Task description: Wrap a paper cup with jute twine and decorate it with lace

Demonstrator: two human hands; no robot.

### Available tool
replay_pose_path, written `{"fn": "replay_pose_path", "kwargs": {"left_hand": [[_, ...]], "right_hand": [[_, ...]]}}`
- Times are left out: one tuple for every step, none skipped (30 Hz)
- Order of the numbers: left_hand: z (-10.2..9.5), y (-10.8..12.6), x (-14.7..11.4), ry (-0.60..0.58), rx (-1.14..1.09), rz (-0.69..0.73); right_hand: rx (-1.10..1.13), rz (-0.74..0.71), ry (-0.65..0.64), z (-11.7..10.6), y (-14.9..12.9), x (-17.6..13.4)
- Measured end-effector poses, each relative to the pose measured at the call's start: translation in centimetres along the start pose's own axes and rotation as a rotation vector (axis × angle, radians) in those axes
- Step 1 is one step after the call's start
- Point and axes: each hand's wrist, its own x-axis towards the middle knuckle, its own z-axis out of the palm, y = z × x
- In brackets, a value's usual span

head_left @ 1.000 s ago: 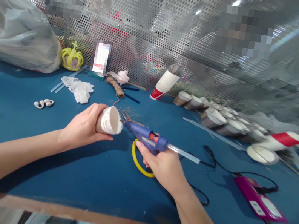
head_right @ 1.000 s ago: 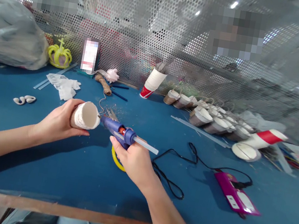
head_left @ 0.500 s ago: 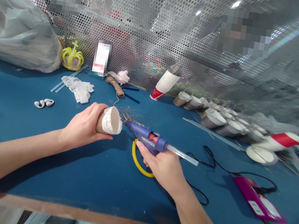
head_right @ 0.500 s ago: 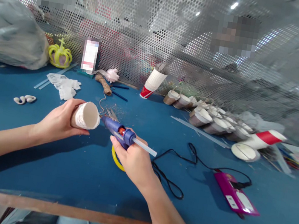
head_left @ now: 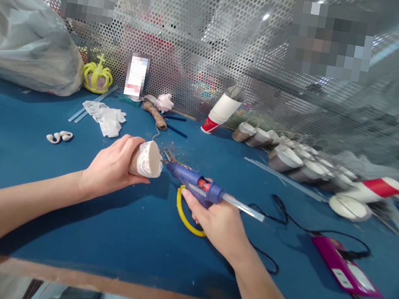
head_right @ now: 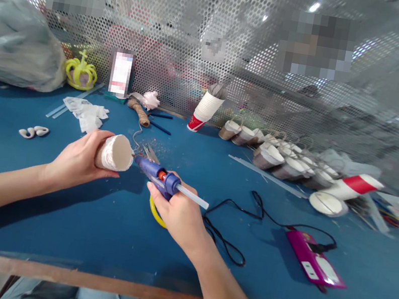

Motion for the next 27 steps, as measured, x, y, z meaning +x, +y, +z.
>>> {"fn": "replay_pose_path", "kwargs": {"left_hand": [[0.00, 0.01, 0.00, 0.000, 0.003, -0.003], [0.01, 0.02, 0.01, 0.001, 0.004, -0.005], [0.02, 0.02, 0.02, 0.002, 0.007, -0.007], [0.03, 0.00, 0.02, 0.003, 0.010, -0.007], [0.05, -0.02, 0.02, 0.004, 0.012, -0.006], [0.07, -0.05, 0.03, 0.007, 0.016, -0.004], [0.08, -0.07, 0.03, 0.009, 0.020, -0.004], [0.09, -0.10, 0.03, 0.012, 0.024, -0.004], [0.10, -0.12, 0.03, 0.014, 0.028, -0.005], [0.10, -0.13, 0.03, 0.016, 0.033, -0.007], [0.09, -0.14, 0.03, 0.017, 0.038, -0.009], [0.08, -0.14, 0.04, 0.017, 0.044, -0.010], [0.05, -0.14, 0.05, 0.017, 0.050, -0.010], [0.03, -0.14, 0.06, 0.018, 0.056, -0.010], [0.00, -0.14, 0.08, 0.019, 0.062, -0.010], [-0.03, -0.15, 0.10, 0.021, 0.069, -0.011], [-0.05, -0.16, 0.12, 0.023, 0.076, -0.012], [-0.06, -0.18, 0.12, 0.025, 0.084, -0.012], [-0.07, -0.20, 0.13, 0.026, 0.092, -0.011], [-0.07, -0.22, 0.13, 0.028, 0.099, -0.012], [-0.06, -0.24, 0.12, 0.030, 0.106, -0.012], [-0.06, -0.25, 0.11, 0.034, 0.113, -0.014], [-0.05, -0.27, 0.10, 0.037, 0.119, -0.015], [-0.05, -0.28, 0.10, 0.040, 0.124, -0.017], [-0.06, -0.29, 0.10, 0.042, 0.125, -0.018], [-0.07, -0.30, 0.11, 0.043, 0.126, -0.020], [-0.08, -0.30, 0.13, 0.043, 0.126, -0.021]], "right_hand": [[0.003, 0.002, -0.002, 0.00, 0.01, 0.01], [0.008, 0.003, -0.003, 0.00, 0.02, 0.01], [0.015, 0.005, -0.005, 0.00, 0.02, 0.01], [0.024, 0.008, -0.006, 0.01, 0.03, 0.00], [0.032, 0.011, -0.008, 0.02, 0.03, -0.01], [0.038, 0.014, -0.008, 0.02, 0.02, -0.02], [0.040, 0.016, -0.009, 0.02, 0.00, -0.04], [0.038, 0.017, -0.011, 0.01, -0.02, -0.05], [0.034, 0.015, -0.013, 0.00, -0.04, -0.06], [0.029, 0.012, -0.015, -0.02, -0.06, -0.06], [0.024, 0.009, -0.018, -0.04, -0.07, -0.07], [0.020, 0.007, -0.020, -0.06, -0.08, -0.07], [0.018, 0.003, -0.023, -0.09, -0.08, -0.06], [0.015, 0.000, -0.027, -0.11, -0.08, -0.06], [0.013, -0.003, -0.033, -0.12, -0.07, -0.06], [0.011, -0.006, -0.040, -0.13, -0.05, -0.07], [0.011, -0.008, -0.046, -0.13, -0.04, -0.07], [0.012, -0.009, -0.050, -0.12, -0.04, -0.08], [0.015, -0.010, -0.050, -0.11, -0.04, -0.09], [0.017, -0.010, -0.047, -0.10, -0.05, -0.09], [0.020, -0.010, -0.045, -0.10, -0.07, -0.11], [0.022, -0.009, -0.042, -0.09, -0.09, -0.12], [0.024, -0.008, -0.040, -0.09, -0.12, -0.13], [0.025, -0.006, -0.040, -0.09, -0.15, -0.13], [0.026, -0.004, -0.041, -0.10, -0.18, -0.14], [0.029, -0.002, -0.042, -0.10, -0.20, -0.14], [0.032, 0.000, -0.043, -0.11, -0.22, -0.14]]}}
